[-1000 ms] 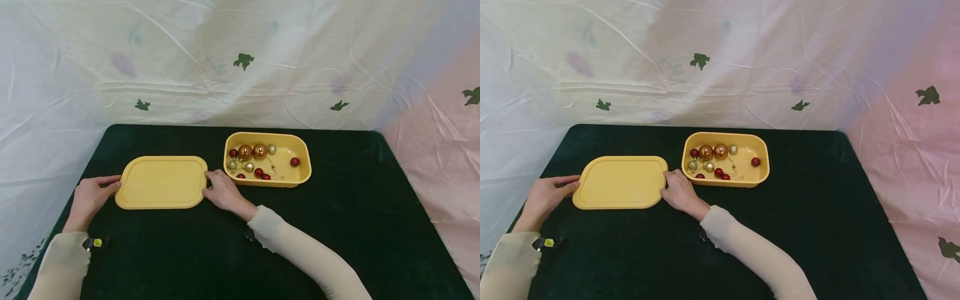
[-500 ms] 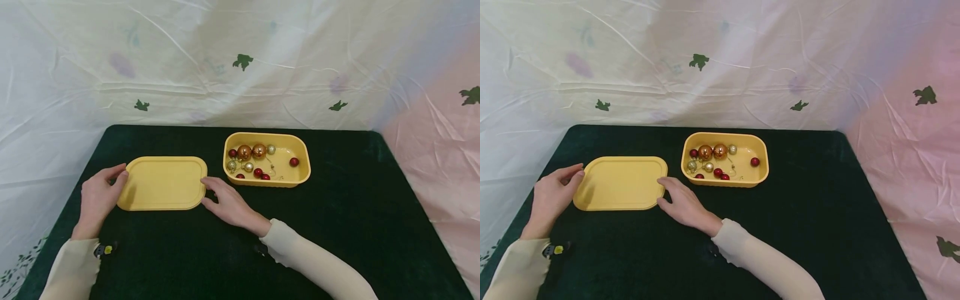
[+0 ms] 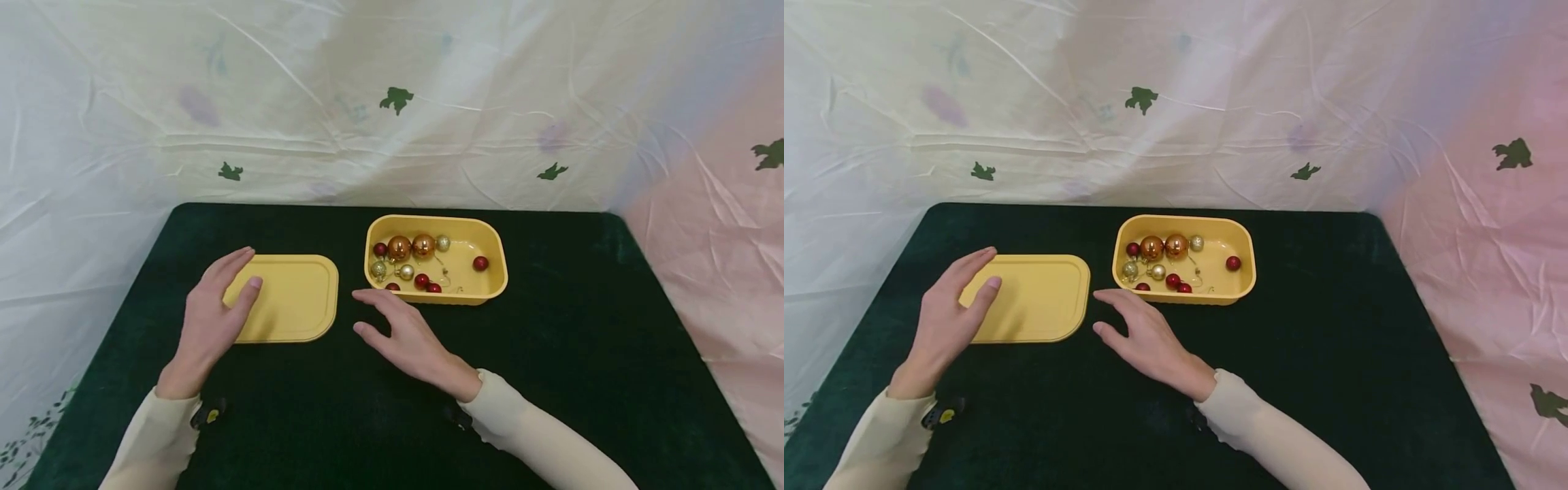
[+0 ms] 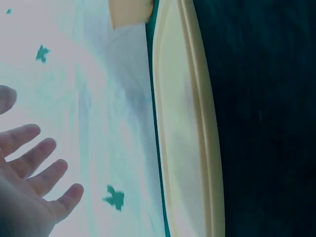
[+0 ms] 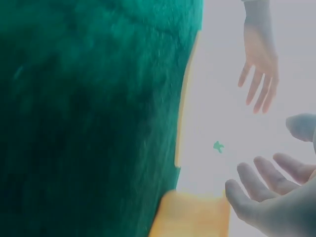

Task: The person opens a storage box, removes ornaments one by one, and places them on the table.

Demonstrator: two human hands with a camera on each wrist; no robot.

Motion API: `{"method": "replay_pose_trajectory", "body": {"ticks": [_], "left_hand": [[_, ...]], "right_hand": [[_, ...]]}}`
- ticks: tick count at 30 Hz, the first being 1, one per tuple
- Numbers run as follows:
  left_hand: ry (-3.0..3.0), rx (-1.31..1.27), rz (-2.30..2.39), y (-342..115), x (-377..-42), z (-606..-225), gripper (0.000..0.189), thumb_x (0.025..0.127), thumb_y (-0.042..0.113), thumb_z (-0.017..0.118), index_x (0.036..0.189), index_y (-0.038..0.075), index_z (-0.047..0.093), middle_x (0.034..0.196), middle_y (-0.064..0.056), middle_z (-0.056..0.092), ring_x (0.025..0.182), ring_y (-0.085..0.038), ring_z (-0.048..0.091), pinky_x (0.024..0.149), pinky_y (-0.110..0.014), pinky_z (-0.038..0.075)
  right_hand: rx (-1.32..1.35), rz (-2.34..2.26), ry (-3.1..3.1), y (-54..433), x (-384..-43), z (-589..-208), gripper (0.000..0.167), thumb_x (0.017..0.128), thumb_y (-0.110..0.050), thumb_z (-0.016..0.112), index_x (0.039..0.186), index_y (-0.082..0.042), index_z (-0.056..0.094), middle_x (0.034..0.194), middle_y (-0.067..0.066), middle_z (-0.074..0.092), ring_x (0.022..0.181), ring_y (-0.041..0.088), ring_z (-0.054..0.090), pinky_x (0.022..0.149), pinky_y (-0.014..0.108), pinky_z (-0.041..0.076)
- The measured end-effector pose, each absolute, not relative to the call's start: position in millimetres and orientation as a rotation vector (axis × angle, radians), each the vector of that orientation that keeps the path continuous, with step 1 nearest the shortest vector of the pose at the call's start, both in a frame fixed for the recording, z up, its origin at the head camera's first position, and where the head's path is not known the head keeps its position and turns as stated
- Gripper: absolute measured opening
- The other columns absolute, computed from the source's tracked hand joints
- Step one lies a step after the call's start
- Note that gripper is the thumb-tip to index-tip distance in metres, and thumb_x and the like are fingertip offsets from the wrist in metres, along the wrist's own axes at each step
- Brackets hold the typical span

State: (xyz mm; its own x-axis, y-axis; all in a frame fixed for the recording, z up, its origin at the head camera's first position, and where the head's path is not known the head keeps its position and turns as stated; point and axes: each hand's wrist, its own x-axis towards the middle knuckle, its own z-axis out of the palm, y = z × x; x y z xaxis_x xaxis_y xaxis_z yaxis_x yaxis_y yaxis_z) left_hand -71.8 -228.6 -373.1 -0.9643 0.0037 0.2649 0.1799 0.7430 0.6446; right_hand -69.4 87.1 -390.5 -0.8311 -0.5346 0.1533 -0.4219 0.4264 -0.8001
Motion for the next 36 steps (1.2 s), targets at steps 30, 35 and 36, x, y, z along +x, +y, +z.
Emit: {"method": "replay_pose_trajectory", "body": {"ticks": [30, 35, 36], "left_hand": [[-2.973, -0.654, -0.721, -125, -107, -395, 0.079, 0.104, 0.058, 0.049, 0.163, 0.008, 0.032, 0.173, -0.01, 0.018, 0.157, -0.037, 0.016, 0.122, -0.062, 0.024], [-3.018, -0.653, -0.695, -115, -112, -396, 0.082, 0.104, 0.063, 0.044, 0.164, 0.01, 0.028, 0.173, -0.01, 0.013, 0.157, -0.038, 0.015, 0.122, -0.063, 0.022], [-3.025, -0.649, -0.693, -113, -113, -397, 0.082, 0.104, 0.063, 0.044, 0.165, 0.01, 0.027, 0.174, -0.01, 0.013, 0.157, -0.038, 0.014, 0.122, -0.064, 0.022]], "right_hand": [[-0.787, -1.232, 2.815, 175, -110, -376, 0.042, 0.101, -0.028, 0.07, 0.138, -0.009, 0.064, 0.14, 0.009, 0.064, 0.13, 0.027, 0.059, 0.108, 0.054, 0.048], [-0.757, -1.137, 2.779, 178, -121, -377, 0.048, 0.102, -0.033, 0.069, 0.142, -0.008, 0.061, 0.142, 0.01, 0.063, 0.13, 0.029, 0.06, 0.107, 0.053, 0.048], [-0.751, -1.119, 2.772, 178, -123, -377, 0.049, 0.101, -0.034, 0.069, 0.142, -0.008, 0.061, 0.142, 0.01, 0.064, 0.129, 0.03, 0.06, 0.107, 0.053, 0.049]]}}
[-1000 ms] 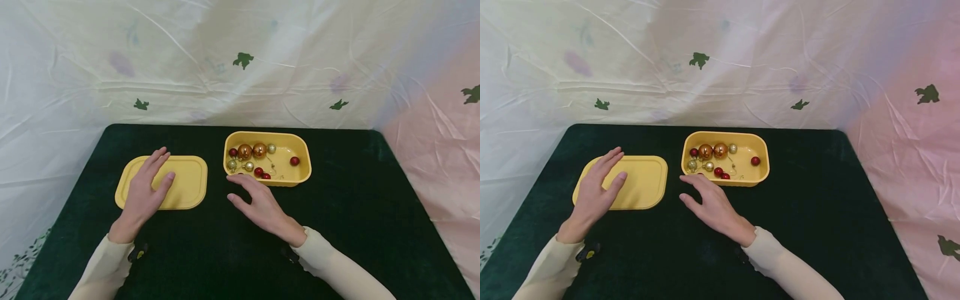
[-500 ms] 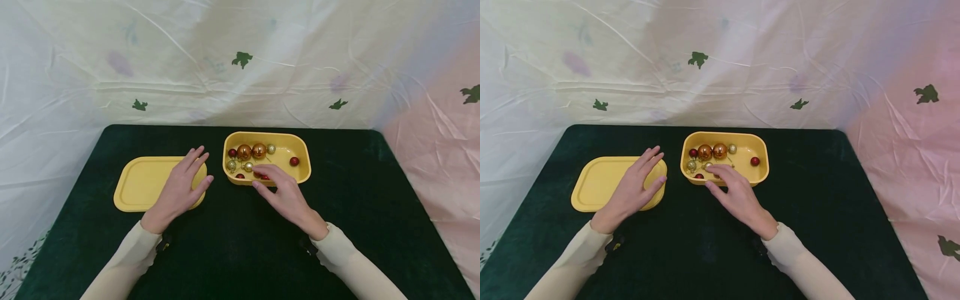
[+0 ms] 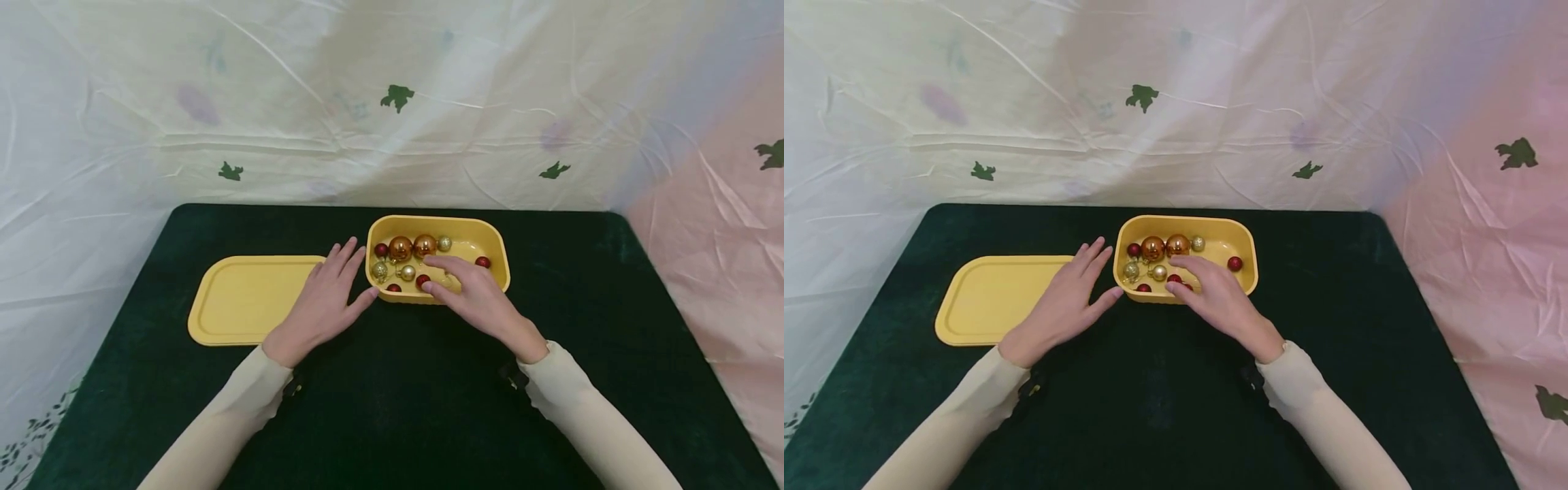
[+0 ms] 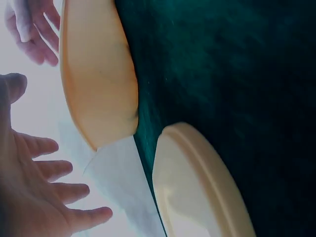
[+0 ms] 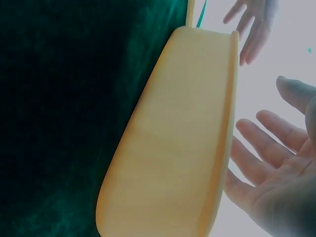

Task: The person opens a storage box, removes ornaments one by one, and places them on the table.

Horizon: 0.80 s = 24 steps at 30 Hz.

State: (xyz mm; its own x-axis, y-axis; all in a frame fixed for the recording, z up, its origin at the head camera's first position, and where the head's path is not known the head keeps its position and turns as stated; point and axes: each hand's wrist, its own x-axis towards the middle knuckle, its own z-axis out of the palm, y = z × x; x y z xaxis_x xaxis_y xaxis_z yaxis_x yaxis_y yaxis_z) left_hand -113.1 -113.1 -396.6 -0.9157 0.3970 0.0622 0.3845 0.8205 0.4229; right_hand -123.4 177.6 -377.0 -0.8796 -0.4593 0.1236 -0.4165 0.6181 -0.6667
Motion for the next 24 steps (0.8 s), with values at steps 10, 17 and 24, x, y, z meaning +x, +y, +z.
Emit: {"method": "replay_pose_trajectory", "body": {"ticks": [10, 17, 24], "left_hand": [[2.964, 0.587, 0.675, -102, -122, -403, 0.08, 0.105, 0.063, 0.042, 0.165, 0.011, 0.027, 0.174, -0.009, 0.013, 0.158, -0.036, 0.014, 0.121, -0.066, 0.022], [2.952, 0.546, 0.692, -96, -127, -405, 0.076, 0.107, 0.056, 0.045, 0.165, 0.01, 0.027, 0.173, -0.009, 0.015, 0.158, -0.035, 0.014, 0.121, -0.067, 0.02], [2.922, 0.517, 0.696, -94, -127, -406, 0.074, 0.107, 0.056, 0.043, 0.165, 0.012, 0.027, 0.173, -0.007, 0.016, 0.158, -0.034, 0.014, 0.122, -0.066, 0.02]], "right_hand": [[-0.678, -0.926, 2.745, 176, -147, -384, 0.051, 0.1, -0.037, 0.07, 0.141, -0.007, 0.062, 0.14, 0.012, 0.064, 0.124, 0.031, 0.062, 0.104, 0.051, 0.05], [-0.619, -0.839, 2.71, 172, -160, -388, 0.049, 0.1, -0.035, 0.071, 0.139, -0.006, 0.065, 0.126, 0.01, 0.069, 0.097, 0.024, 0.062, 0.086, 0.042, 0.054], [-0.569, -0.782, 2.657, 169, -169, -391, 0.043, 0.1, -0.033, 0.071, 0.134, -0.006, 0.068, 0.126, 0.012, 0.071, 0.1, 0.022, 0.065, 0.093, 0.045, 0.056]]}}
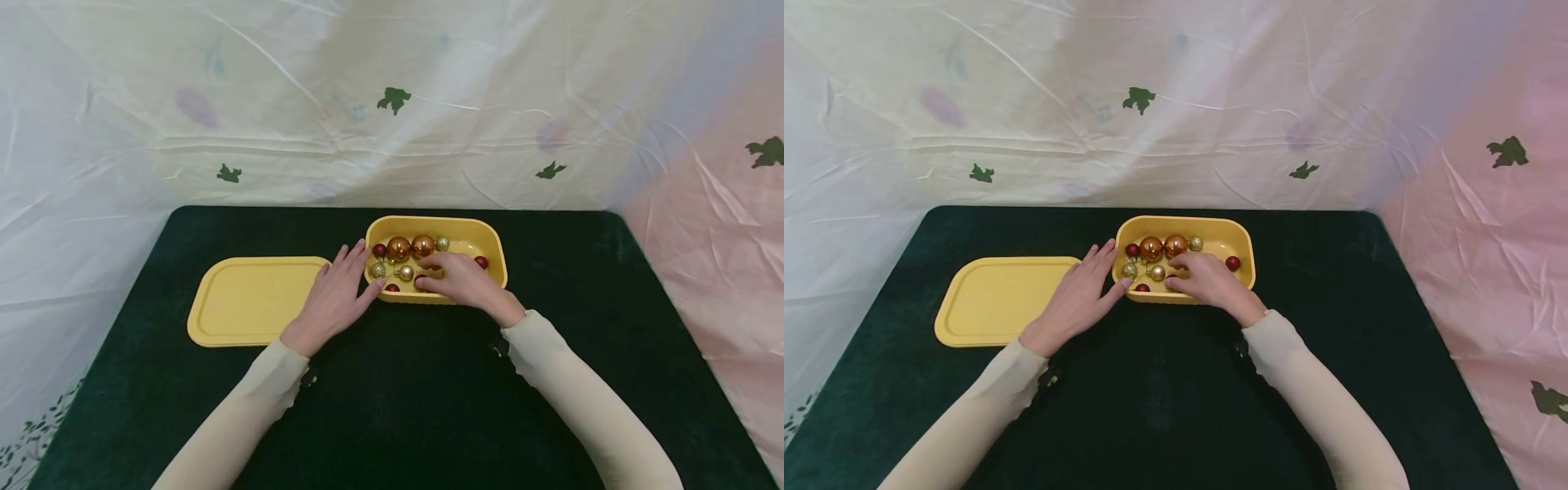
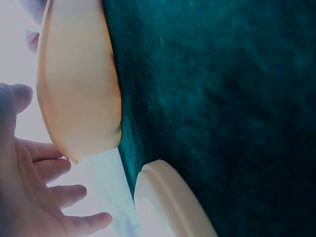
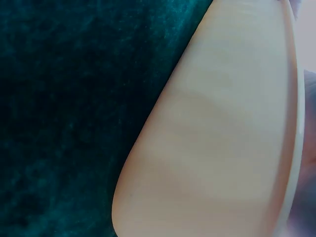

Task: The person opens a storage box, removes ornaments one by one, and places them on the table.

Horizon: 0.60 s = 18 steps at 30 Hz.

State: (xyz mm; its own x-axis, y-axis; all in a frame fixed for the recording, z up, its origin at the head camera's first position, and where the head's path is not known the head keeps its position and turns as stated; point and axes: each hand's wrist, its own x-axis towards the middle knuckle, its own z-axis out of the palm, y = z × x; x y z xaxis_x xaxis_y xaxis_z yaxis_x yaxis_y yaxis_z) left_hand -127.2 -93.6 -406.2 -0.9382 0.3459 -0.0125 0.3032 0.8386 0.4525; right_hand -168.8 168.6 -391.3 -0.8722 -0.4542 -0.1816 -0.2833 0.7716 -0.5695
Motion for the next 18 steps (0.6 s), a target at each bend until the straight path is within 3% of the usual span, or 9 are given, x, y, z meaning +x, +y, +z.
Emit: {"method": "replay_pose_trajectory", "body": {"ticks": [6, 18], "left_hand": [[2.919, 0.515, 0.696, -93, -127, -408, 0.074, 0.107, 0.054, 0.046, 0.165, 0.01, 0.026, 0.173, -0.008, 0.018, 0.157, -0.034, 0.018, 0.121, -0.063, 0.024], [2.918, 0.527, 0.641, -93, -127, -410, 0.076, 0.108, 0.055, 0.044, 0.165, 0.009, 0.025, 0.173, -0.007, 0.014, 0.157, -0.032, 0.02, 0.121, -0.06, 0.029]], "right_hand": [[-0.547, -0.755, 2.617, 167, -175, -392, 0.042, 0.1, -0.034, 0.071, 0.132, -0.007, 0.069, 0.12, 0.008, 0.072, 0.103, 0.02, 0.067, 0.094, 0.042, 0.055], [-0.525, -0.732, 2.585, 161, -180, -396, 0.032, 0.098, -0.03, 0.074, 0.124, -0.01, 0.075, 0.107, 0.002, 0.074, 0.092, 0.018, 0.065, 0.087, 0.038, 0.054]]}}
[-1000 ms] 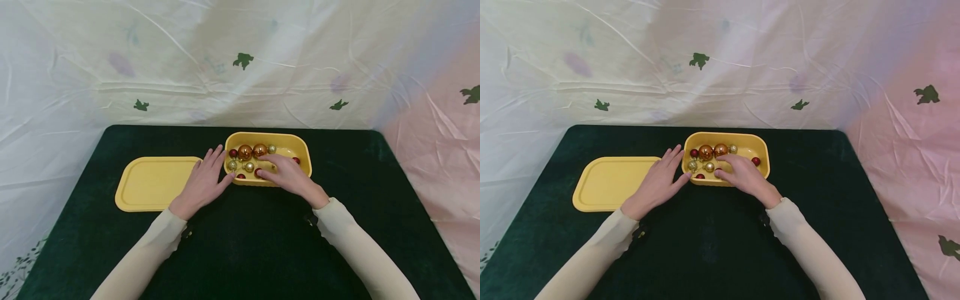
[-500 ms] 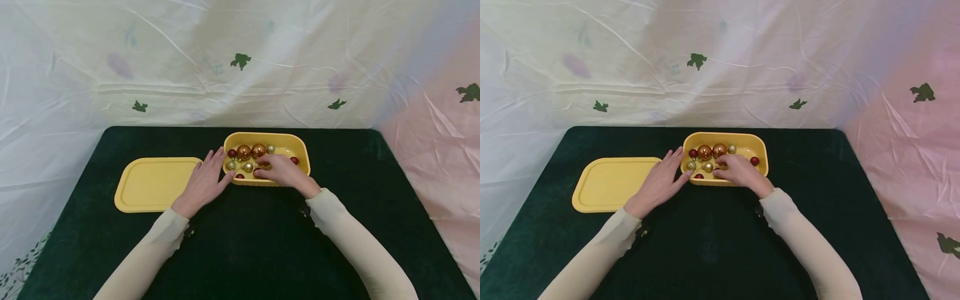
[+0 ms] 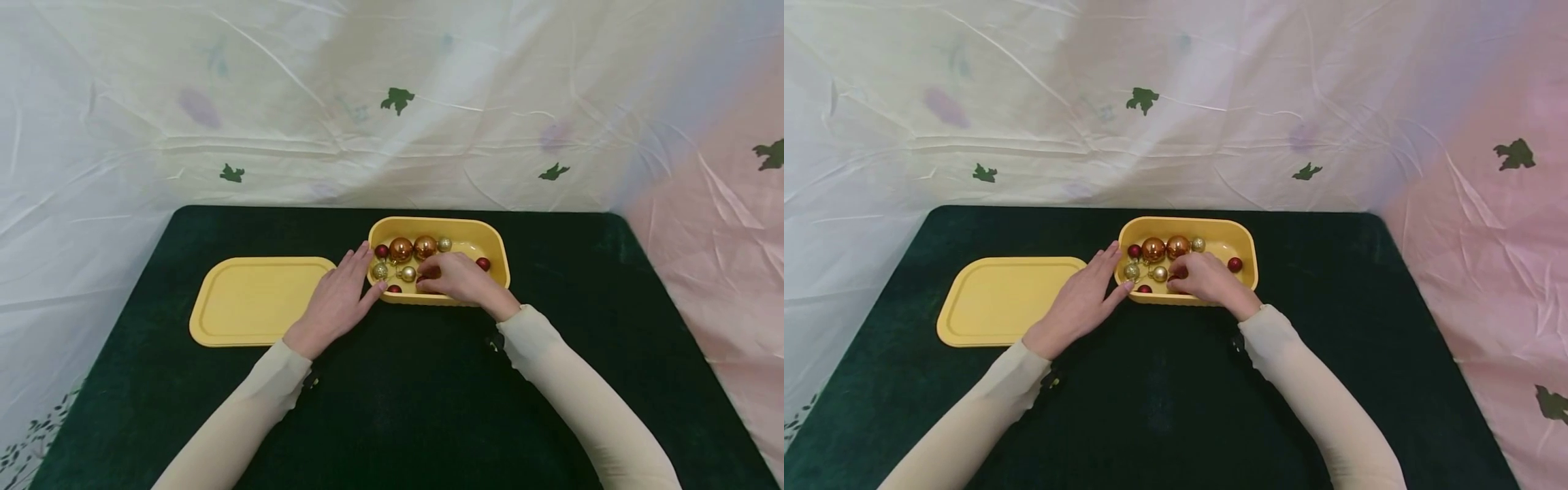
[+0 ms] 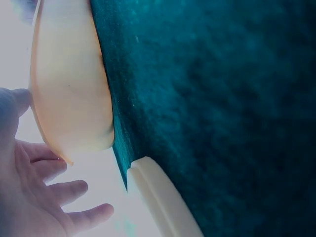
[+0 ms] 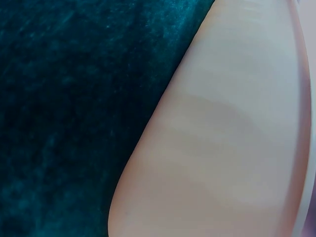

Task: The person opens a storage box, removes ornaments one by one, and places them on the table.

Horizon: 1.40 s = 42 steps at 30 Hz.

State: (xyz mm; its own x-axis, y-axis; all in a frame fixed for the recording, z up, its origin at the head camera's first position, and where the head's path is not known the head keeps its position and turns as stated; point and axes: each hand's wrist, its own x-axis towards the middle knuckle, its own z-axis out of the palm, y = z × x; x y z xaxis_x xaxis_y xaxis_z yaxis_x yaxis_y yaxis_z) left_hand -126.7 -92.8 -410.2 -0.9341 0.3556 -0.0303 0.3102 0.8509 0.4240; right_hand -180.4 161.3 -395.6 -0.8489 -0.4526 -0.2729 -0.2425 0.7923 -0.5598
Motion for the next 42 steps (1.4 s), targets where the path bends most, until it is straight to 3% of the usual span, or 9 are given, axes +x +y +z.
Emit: {"method": "replay_pose_trajectory", "body": {"ticks": [6, 12, 21, 27, 30, 37, 42], "left_hand": [[2.919, 0.53, 0.648, -92, -127, -410, 0.077, 0.107, 0.058, 0.042, 0.165, 0.01, 0.026, 0.173, -0.007, 0.015, 0.157, -0.032, 0.019, 0.12, -0.061, 0.028], [2.914, 0.528, 0.645, -92, -127, -409, 0.077, 0.107, 0.058, 0.043, 0.165, 0.01, 0.025, 0.173, -0.007, 0.014, 0.157, -0.033, 0.018, 0.121, -0.061, 0.028], [2.914, 0.522, 0.659, -92, -125, -410, 0.077, 0.107, 0.056, 0.047, 0.165, 0.009, 0.026, 0.173, -0.008, 0.016, 0.157, -0.033, 0.019, 0.121, -0.06, 0.029], [2.919, 0.525, 0.662, -92, -125, -411, 0.077, 0.107, 0.056, 0.046, 0.165, 0.009, 0.026, 0.173, -0.008, 0.016, 0.157, -0.034, 0.02, 0.12, -0.061, 0.029], [2.924, 0.526, 0.652, -92, -125, -411, 0.077, 0.107, 0.057, 0.043, 0.165, 0.009, 0.026, 0.173, -0.009, 0.016, 0.157, -0.034, 0.02, 0.12, -0.061, 0.029], [2.937, 0.531, 0.624, -92, -125, -410, 0.078, 0.107, 0.058, 0.044, 0.165, 0.01, 0.025, 0.173, -0.008, 0.015, 0.157, -0.034, 0.02, 0.12, -0.06, 0.029], [2.939, 0.533, 0.637, -92, -125, -411, 0.078, 0.107, 0.058, 0.044, 0.165, 0.009, 0.026, 0.173, -0.009, 0.017, 0.157, -0.034, 0.02, 0.12, -0.061, 0.029]], "right_hand": [[-0.521, -0.761, 2.574, 162, -180, -394, 0.026, 0.098, -0.025, 0.075, 0.12, -0.012, 0.076, 0.104, 0.001, 0.074, 0.091, 0.018, 0.064, 0.086, 0.037, 0.054], [-0.473, -0.871, 2.596, 166, -175, -391, 0.03, 0.098, -0.025, 0.073, 0.124, -0.01, 0.074, 0.113, 0.004, 0.073, 0.099, 0.02, 0.065, 0.086, 0.039, 0.056], [-0.497, -1.037, 2.732, 174, -164, -383, 0.03, 0.098, -0.023, 0.074, 0.124, -0.008, 0.075, 0.119, 0.008, 0.073, 0.114, 0.027, 0.064, 0.103, 0.052, 0.05], [-0.449, -1.142, 2.726, 181, -153, -373, 0.034, 0.1, -0.027, 0.072, 0.129, -0.01, 0.072, 0.127, 0.009, 0.069, 0.122, 0.03, 0.061, 0.105, 0.055, 0.049], [-0.44, -1.2, 2.729, 186, -147, -367, 0.036, 0.1, -0.03, 0.071, 0.13, -0.01, 0.07, 0.127, 0.007, 0.069, 0.121, 0.029, 0.062, 0.104, 0.055, 0.05], [-0.493, -1.288, 2.812, 198, -130, -352, 0.036, 0.1, -0.036, 0.07, 0.129, -0.014, 0.072, 0.123, 0.0, 0.07, 0.1, 0.018, 0.06, 0.084, 0.041, 0.05], [-0.542, -1.336, 2.86, 205, -118, -343, 0.033, 0.1, -0.035, 0.071, 0.127, -0.015, 0.073, 0.118, -0.002, 0.071, 0.096, 0.016, 0.059, 0.08, 0.035, 0.049]]}}
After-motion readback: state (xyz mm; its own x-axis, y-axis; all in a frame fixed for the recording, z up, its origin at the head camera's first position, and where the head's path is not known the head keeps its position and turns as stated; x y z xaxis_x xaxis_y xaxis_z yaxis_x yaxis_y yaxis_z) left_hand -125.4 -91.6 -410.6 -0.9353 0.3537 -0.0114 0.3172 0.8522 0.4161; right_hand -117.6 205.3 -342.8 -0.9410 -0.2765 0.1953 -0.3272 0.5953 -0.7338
